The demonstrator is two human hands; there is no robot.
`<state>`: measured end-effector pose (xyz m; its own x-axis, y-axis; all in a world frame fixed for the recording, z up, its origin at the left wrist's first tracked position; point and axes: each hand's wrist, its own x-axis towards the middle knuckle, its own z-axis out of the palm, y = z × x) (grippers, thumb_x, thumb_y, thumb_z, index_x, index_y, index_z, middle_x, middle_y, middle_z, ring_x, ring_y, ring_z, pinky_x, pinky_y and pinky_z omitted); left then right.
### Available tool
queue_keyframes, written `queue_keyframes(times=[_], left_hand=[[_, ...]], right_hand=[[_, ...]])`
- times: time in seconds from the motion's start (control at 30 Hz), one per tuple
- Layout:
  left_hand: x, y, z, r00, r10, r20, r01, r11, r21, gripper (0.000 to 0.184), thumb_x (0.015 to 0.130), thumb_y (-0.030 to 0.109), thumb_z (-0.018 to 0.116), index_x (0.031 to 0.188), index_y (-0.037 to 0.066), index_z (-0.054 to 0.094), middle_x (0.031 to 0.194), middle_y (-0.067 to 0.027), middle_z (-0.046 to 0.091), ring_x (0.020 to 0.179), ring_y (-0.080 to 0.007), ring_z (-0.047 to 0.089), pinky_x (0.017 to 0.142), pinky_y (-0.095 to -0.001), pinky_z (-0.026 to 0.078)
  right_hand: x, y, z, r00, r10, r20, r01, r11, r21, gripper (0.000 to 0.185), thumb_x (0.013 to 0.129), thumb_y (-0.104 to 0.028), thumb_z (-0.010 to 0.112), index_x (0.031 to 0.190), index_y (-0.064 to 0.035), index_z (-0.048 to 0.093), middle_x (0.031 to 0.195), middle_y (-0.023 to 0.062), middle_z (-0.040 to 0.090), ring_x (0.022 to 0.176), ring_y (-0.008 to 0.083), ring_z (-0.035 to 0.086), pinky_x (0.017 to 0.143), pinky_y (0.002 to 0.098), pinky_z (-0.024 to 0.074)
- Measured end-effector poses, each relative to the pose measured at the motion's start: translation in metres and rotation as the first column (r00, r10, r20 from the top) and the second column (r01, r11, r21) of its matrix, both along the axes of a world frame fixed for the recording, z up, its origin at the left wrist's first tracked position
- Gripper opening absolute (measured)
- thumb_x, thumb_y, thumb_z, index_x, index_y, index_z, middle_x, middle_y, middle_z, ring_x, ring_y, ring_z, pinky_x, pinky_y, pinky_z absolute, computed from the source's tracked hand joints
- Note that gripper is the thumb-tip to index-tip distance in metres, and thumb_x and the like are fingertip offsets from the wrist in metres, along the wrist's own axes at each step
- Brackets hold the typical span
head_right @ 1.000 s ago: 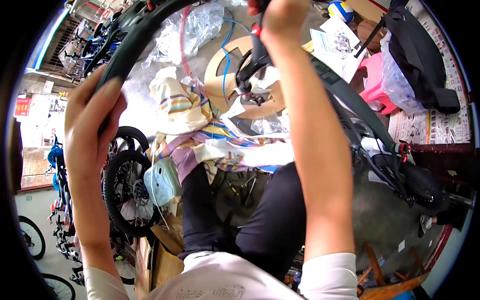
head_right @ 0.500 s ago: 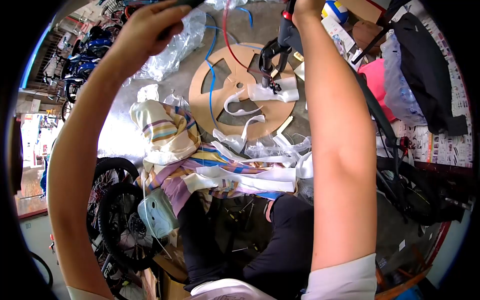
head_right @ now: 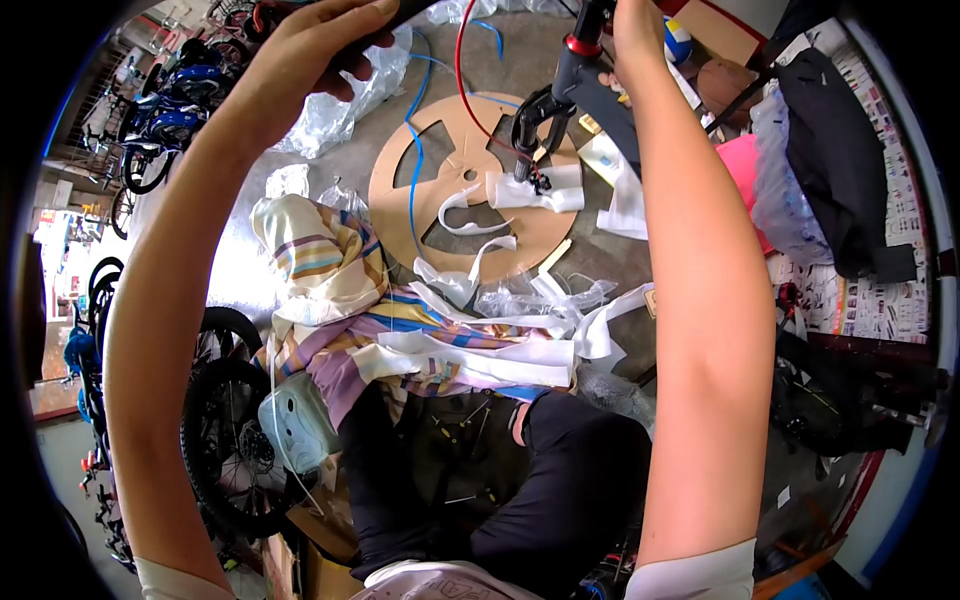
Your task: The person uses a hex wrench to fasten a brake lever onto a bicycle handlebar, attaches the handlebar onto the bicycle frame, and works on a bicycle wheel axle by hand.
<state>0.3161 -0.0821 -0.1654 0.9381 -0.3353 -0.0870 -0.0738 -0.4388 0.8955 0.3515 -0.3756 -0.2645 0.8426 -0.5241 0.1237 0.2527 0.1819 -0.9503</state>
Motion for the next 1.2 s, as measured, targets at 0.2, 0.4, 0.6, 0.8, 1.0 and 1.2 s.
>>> queue_keyframes(times=[0.2,0.4,0.6,0.8,1.0,1.2], left_hand=[[-0.036,0.047,-0.001,0.947,-0.045,0.317,0.040,0.999,0.020,0.054,0.101,0.048,0.055,0.127,0.002,0.060,0.115,-0.0084,0.065,0.102,-0.0169,0.065,0.080,-0.0304,0.053],[-0.170,0.188,-0.063,0.896,0.236,0.377,-0.327,0.924,0.200,0.048,0.089,0.019,0.072,0.132,0.002,0.057,0.118,-0.0137,0.063,0.097,-0.0234,0.065,0.082,-0.0355,0.052],[-0.354,0.374,-0.092,0.706,0.118,0.698,-0.708,0.140,0.692,0.077,0.079,0.015,0.078,0.145,0.000,0.042,0.144,-0.0230,0.046,0.133,-0.0406,0.043,0.113,-0.0478,0.033],[-0.466,0.511,-0.120,0.547,0.432,0.717,-0.718,-0.198,0.667,0.092,0.084,0.052,0.074,0.146,-0.005,0.037,0.139,-0.0282,0.049,0.127,-0.0429,0.050,0.107,-0.0445,0.042],[-0.467,0.482,-0.138,0.504,0.582,0.639,-0.768,-0.038,0.640,0.093,0.072,0.042,0.086,0.144,0.003,0.042,0.131,-0.0222,0.058,0.118,-0.0388,0.059,0.095,-0.0438,0.051],[-0.457,0.517,-0.108,0.513,0.659,0.550,-0.704,-0.044,0.709,0.057,0.076,0.029,0.080,0.123,0.008,0.055,0.111,-0.0189,0.068,0.102,-0.0412,0.065,0.086,-0.0484,0.051]], right_hand=[[-0.027,-0.031,0.006,0.989,-0.115,0.090,0.130,0.974,-0.186,0.047,0.088,-0.041,0.070,0.114,-0.0011,0.066,0.108,0.0090,0.068,0.102,0.0186,0.063,0.091,0.0343,0.0463],[-0.165,0.071,0.079,0.979,0.203,0.035,-0.191,0.959,-0.209,0.036,0.096,-0.026,0.063,0.121,-0.0015,0.062,0.104,0.0089,0.068,0.088,0.0126,0.065,0.087,0.0279,0.0471],[-0.268,0.149,0.079,0.738,0.673,-0.058,-0.619,0.640,-0.455,0.019,0.094,-0.013,0.065,0.110,-0.0021,0.066,0.092,0.0036,0.067,0.087,0.0102,0.062,0.082,0.0272,0.0499],[-0.280,0.171,-0.046,0.395,0.481,-0.783,-0.653,-0.452,-0.607,0.050,0.085,-0.047,0.069,0.117,-0.0102,0.067,0.101,0.0152,0.072,0.098,0.0334,0.069,0.083,0.0456,0.0527],[-0.260,0.196,-0.062,0.476,0.554,-0.683,-0.750,-0.149,-0.644,0.048,0.087,-0.046,0.066,0.117,-0.0089,0.067,0.099,0.0166,0.072,0.093,0.0345,0.069,0.081,0.0440,0.0538],[-0.253,0.186,-0.085,0.472,0.536,-0.700,-0.755,-0.165,-0.635,0.051,0.085,-0.047,0.067,0.117,-0.0076,0.066,0.100,0.0170,0.072,0.096,0.0348,0.069,0.082,0.0445,0.0533]])
